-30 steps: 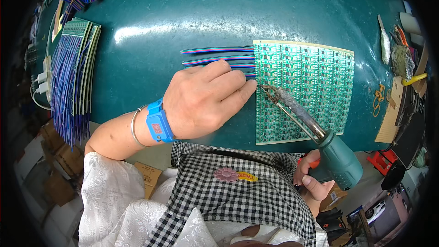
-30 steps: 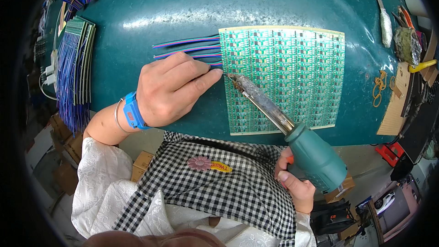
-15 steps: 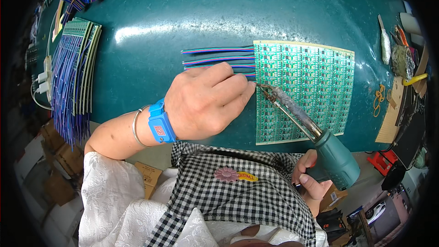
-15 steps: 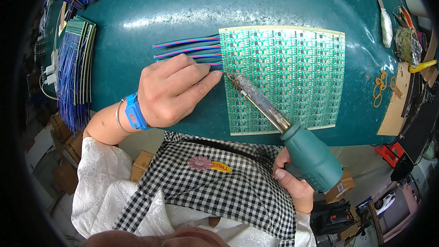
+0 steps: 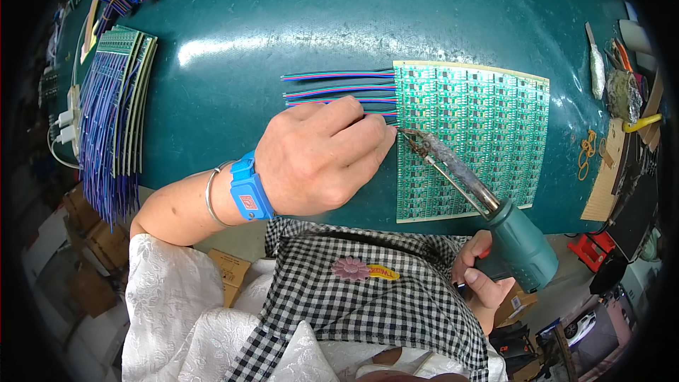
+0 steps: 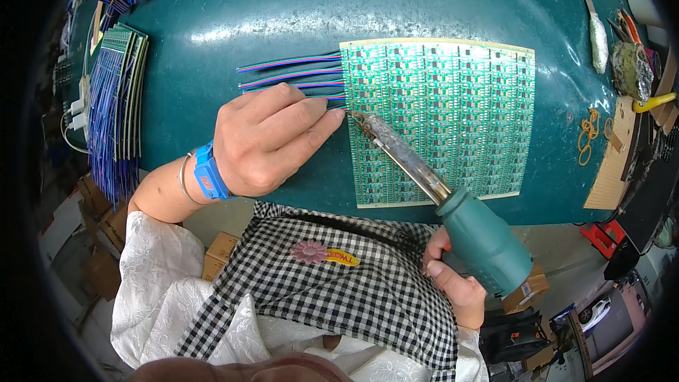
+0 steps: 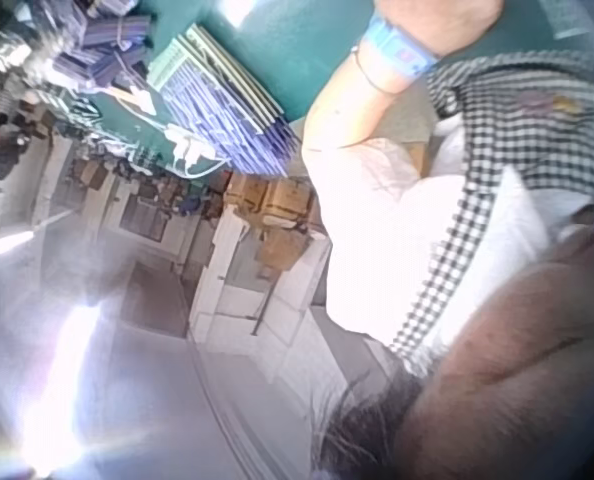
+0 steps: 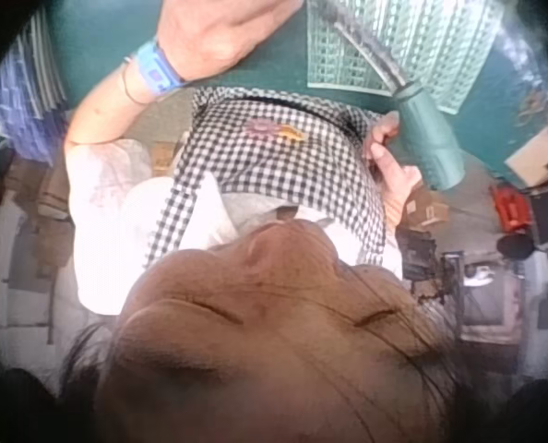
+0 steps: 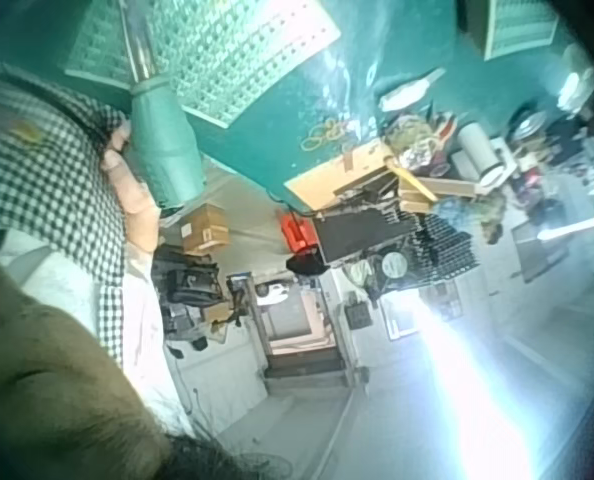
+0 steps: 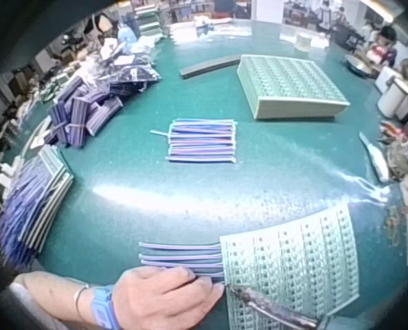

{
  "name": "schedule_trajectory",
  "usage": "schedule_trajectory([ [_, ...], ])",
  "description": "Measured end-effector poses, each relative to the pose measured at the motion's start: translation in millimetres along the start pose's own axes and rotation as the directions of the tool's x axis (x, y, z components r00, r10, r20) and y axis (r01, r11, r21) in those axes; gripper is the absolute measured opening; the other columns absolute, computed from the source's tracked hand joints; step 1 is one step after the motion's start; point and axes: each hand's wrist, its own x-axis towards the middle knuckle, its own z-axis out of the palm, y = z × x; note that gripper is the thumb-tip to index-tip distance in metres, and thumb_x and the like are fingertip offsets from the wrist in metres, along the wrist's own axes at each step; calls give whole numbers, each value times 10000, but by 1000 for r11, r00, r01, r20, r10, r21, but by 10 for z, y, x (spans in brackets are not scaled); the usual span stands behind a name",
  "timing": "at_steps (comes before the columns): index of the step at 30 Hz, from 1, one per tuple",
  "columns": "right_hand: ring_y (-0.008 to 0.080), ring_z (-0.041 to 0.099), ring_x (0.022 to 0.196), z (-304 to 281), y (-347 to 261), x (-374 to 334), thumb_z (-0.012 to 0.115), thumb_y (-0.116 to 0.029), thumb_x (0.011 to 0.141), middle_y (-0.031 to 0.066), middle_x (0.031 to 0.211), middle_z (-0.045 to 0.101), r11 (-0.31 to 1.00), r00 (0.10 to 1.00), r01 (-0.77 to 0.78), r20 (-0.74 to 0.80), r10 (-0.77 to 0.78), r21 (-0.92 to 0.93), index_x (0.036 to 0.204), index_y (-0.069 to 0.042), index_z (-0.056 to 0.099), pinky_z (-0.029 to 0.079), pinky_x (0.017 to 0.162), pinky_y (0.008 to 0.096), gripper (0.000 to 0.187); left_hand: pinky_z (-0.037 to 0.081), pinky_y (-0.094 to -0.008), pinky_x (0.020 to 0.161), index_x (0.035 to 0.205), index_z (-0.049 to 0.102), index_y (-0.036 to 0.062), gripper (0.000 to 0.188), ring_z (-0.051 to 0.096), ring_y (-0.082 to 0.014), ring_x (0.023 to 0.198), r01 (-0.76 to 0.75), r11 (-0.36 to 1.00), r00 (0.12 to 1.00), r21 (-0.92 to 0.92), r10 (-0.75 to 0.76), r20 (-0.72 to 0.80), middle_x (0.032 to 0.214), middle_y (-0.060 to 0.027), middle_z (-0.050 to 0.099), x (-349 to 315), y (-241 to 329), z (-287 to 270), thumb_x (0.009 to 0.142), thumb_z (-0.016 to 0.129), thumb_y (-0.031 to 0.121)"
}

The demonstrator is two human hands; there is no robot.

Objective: The recorder is soldering rainbow-colored ribbon cables onto a green printed circuit board (PCB) using a soldering iron.

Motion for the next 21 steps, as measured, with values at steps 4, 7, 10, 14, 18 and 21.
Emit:
schedule_trajectory([
  [4, 173, 521, 492, -1, -74, 23, 748, -72, 747, 116, 760, 548, 988, 1000, -6, -1, 6, 152, 1143, 85, 501, 488, 435, 321, 493, 517, -305, 528, 963, 748, -29, 394, 629, -191, 724, -5, 1000, 1000, 8, 5, 11, 919, -88, 666, -4, 4, -2, 601, 664, 104],
  [7, 179, 548, 542, -4, -123, 25, 732, -32, 738, 109, 775, 566, 972, 1000, -13, -3, 14, 236, 1226, 96, 515, 505, 496, 325, 549, 518, -304, 530, 970, 746, -32, 404, 630, -193, 732, -9, 1000, 999, 11, 8, 43, 925, -95, 664, 0, 9, -33, 599, 662, 102],
  [10, 176, 542, 532, -18, -119, 31, 733, -37, 740, 110, 780, 568, 968, 1000, -10, -4, 11, 250, 1241, 105, 511, 500, 486, 324, 567, 519, -302, 534, 977, 744, -38, 415, 630, -195, 739, -13, 1000, 998, 17, 12, 60, 932, -97, 662, 3, 12, -55, 595, 660, 102],
  [14, 182, 559, 570, -1, -148, 2, 739, -40, 738, 100, 785, 567, 968, 998, -64, -5, 67, 242, 1188, 75, 526, 508, 524, 322, 510, 521, -302, 542, 983, 739, -48, 426, 629, -199, 743, -20, 1000, 998, 17, 19, 53, 942, -103, 660, -4, 12, -41, 592, 659, 101],
  [18, 181, 582, 660, 19, -140, -22, 745, -58, 752, 91, 802, 568, 987, 989, -146, 30, 145, 73, 1108, 17, 541, 515, 609, 314, 417, 528, -306, 551, 986, 736, -57, 432, 632, -206, 751, -18, 1000, 998, 5, 18, 60, 949, -112, 657, 1, 15, -47, 590, 658, 96],
  [21, 173, 582, 704, -31, -84, -41, 744, -74, 768, 85, 807, 571, 989, 986, -149, 75, 148, 7, 1060, -13, 557, 509, 651, 304, 352, 531, -309, 554, 985, 734, -63, 432, 636, -210, 756, -23, 1000, 998, -6, 23, 54, 951, -115, 657, 9, 22, -42, 590, 657, 92],
])
